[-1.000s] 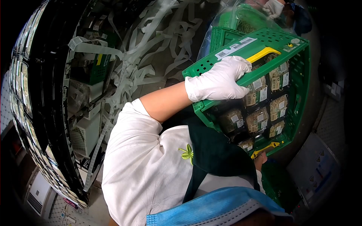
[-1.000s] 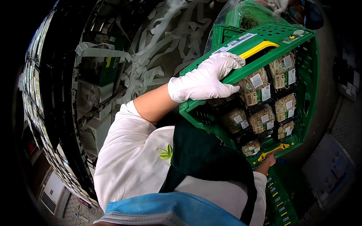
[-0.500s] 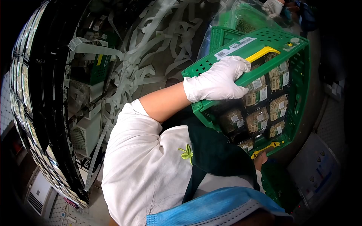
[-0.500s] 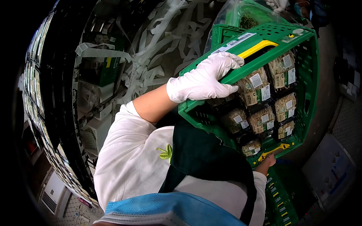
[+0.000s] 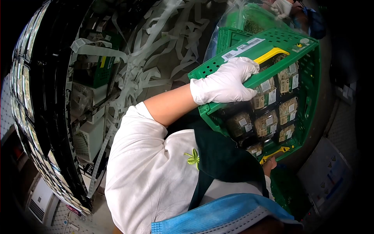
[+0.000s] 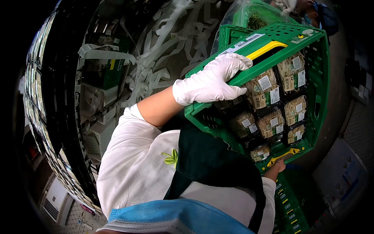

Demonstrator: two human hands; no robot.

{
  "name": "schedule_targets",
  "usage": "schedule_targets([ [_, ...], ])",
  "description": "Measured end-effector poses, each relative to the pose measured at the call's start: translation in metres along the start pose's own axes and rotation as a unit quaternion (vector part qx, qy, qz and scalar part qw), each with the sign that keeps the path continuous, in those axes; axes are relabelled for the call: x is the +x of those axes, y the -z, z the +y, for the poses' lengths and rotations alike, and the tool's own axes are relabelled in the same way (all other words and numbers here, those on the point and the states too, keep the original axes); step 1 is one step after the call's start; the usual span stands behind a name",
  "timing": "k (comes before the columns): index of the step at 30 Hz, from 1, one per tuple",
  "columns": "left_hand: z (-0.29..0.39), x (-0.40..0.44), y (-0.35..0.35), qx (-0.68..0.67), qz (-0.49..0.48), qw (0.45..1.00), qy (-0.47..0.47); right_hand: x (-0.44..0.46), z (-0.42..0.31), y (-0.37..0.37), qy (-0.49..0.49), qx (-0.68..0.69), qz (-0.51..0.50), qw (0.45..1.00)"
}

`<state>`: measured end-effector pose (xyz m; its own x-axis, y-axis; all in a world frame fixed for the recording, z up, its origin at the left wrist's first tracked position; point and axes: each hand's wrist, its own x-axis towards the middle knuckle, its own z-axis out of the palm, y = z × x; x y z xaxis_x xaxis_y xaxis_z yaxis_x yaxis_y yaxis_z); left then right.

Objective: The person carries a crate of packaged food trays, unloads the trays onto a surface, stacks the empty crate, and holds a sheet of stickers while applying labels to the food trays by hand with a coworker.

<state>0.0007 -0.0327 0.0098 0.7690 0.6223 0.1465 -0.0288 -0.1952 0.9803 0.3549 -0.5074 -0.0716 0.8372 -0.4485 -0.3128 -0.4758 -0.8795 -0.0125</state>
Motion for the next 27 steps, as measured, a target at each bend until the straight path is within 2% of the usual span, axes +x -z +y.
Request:
schedule_targets([
  [1,0.000,0.000,0.000,0.000,0.000,1.000,0.000,0.003,0.001,0.000,-0.035,0.017,0.011,0.999],
  [4,0.000,0.001,0.001,0.010,-0.013,1.000,0.010,0.000,0.002,0.001,0.033,0.018,-0.037,0.999],
  [6,0.000,0.001,0.001,0.002,-0.009,1.000,0.011,-0.005,-0.015,-0.004,-0.108,-0.027,0.056,0.992],
  [9,0.002,0.003,0.003,0.007,-0.024,1.000,0.015,-0.010,-0.021,-0.006,-0.125,-0.048,0.078,0.988],
  [12,0.001,0.003,0.003,0.001,-0.024,0.999,0.022,-0.013,-0.012,-0.001,-0.068,-0.007,0.032,0.997],
  [16,0.002,0.003,0.004,0.000,-0.023,0.999,0.031,-0.014,-0.019,-0.004,-0.109,-0.036,0.058,0.992],
  [19,0.002,0.002,0.004,-0.004,-0.015,1.000,0.027,-0.010,-0.015,-0.005,-0.101,-0.029,0.071,0.992],
  [21,0.001,0.002,0.003,-0.009,-0.015,1.000,0.024,-0.007,-0.009,-0.004,-0.057,-0.033,0.045,0.997],
  [24,0.002,0.002,0.004,-0.007,-0.018,0.999,0.030,-0.011,-0.017,-0.005,-0.095,-0.052,0.074,0.991],
  [27,0.001,0.002,0.003,0.001,-0.021,0.999,0.029,-0.010,-0.020,-0.005,-0.124,-0.063,0.058,0.989],
])
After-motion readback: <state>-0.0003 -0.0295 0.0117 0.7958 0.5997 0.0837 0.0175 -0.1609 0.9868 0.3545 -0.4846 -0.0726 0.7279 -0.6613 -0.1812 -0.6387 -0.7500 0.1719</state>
